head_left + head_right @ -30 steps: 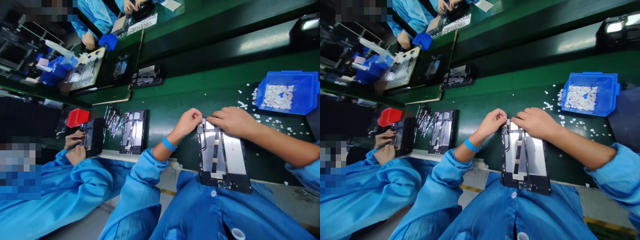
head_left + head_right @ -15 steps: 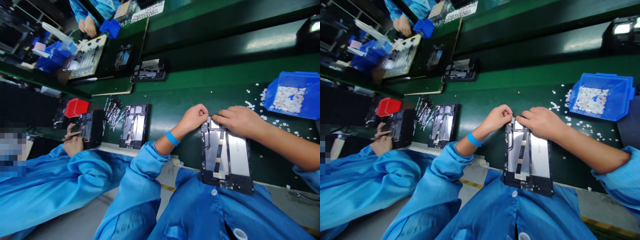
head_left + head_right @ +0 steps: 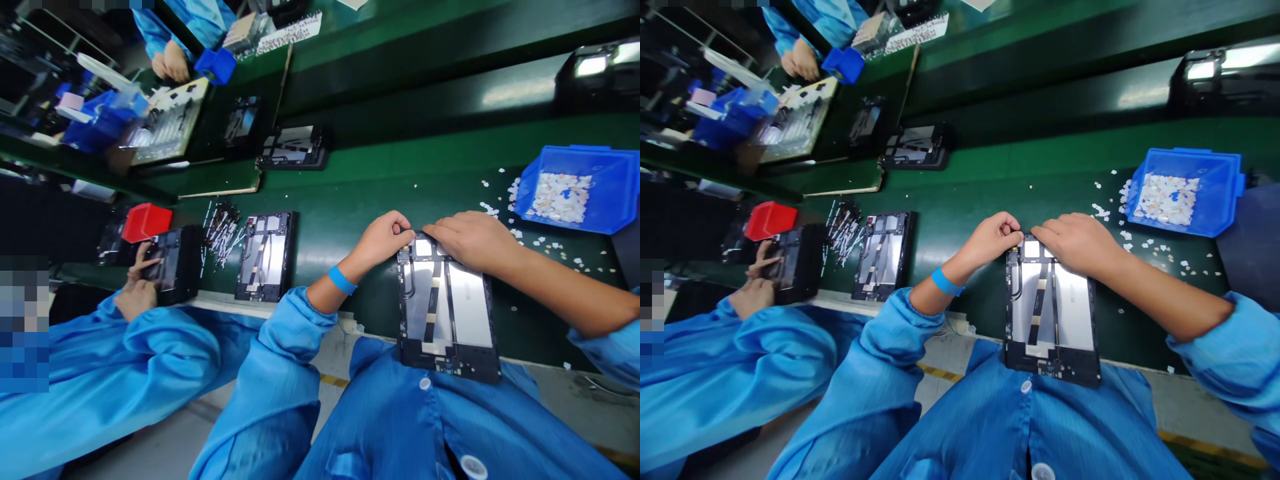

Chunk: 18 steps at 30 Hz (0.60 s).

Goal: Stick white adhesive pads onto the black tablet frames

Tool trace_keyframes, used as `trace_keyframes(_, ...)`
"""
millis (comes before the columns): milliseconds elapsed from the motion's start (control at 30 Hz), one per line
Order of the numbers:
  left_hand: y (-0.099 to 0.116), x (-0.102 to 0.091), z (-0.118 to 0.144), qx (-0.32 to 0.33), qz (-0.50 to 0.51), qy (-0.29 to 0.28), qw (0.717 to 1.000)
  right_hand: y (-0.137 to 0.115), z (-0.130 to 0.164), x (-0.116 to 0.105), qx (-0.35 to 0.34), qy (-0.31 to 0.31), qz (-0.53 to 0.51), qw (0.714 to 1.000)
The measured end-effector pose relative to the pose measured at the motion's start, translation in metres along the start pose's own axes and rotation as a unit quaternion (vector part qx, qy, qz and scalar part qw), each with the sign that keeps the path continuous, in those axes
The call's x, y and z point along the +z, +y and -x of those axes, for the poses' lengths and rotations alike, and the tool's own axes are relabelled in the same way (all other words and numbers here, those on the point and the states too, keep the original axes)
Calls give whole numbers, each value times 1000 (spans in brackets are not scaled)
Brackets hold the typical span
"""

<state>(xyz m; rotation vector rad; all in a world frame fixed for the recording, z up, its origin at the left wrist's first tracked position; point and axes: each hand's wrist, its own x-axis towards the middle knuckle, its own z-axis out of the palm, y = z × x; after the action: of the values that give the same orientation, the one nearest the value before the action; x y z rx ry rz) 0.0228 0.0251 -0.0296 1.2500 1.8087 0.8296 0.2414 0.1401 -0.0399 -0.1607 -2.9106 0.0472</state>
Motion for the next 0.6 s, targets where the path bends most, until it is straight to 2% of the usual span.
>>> trace_keyframes(133,5,2,-8,-16,-21,-18,999,0,-9,0,4,-3,-4,1000)
trace_keyframes(200,5,2,-3,-4,-40,-3,999,-2,-9,-7,34,18,-16,999)
trace_keyframes(300,-2,3,28,25,-63,92,993,-13,19,-26,155,81,-57,983)
trace_keyframes(367,-10,6,64,5,-57,123,991,-29,56,-37,275,94,-102,951)
trace_keyframes(433,-16,12,101,-21,-45,63,997,-52,96,-41,367,48,-153,916)
trace_keyframes(500,-14,22,130,-6,-44,-19,999,-77,126,-38,375,-15,-226,899)
trace_keyframes(533,-10,28,140,5,-46,-37,998,-89,134,-35,368,-43,-257,893)
trace_keyframes(600,3,39,152,18,-48,-30,998,-108,141,-29,364,-62,-281,886)
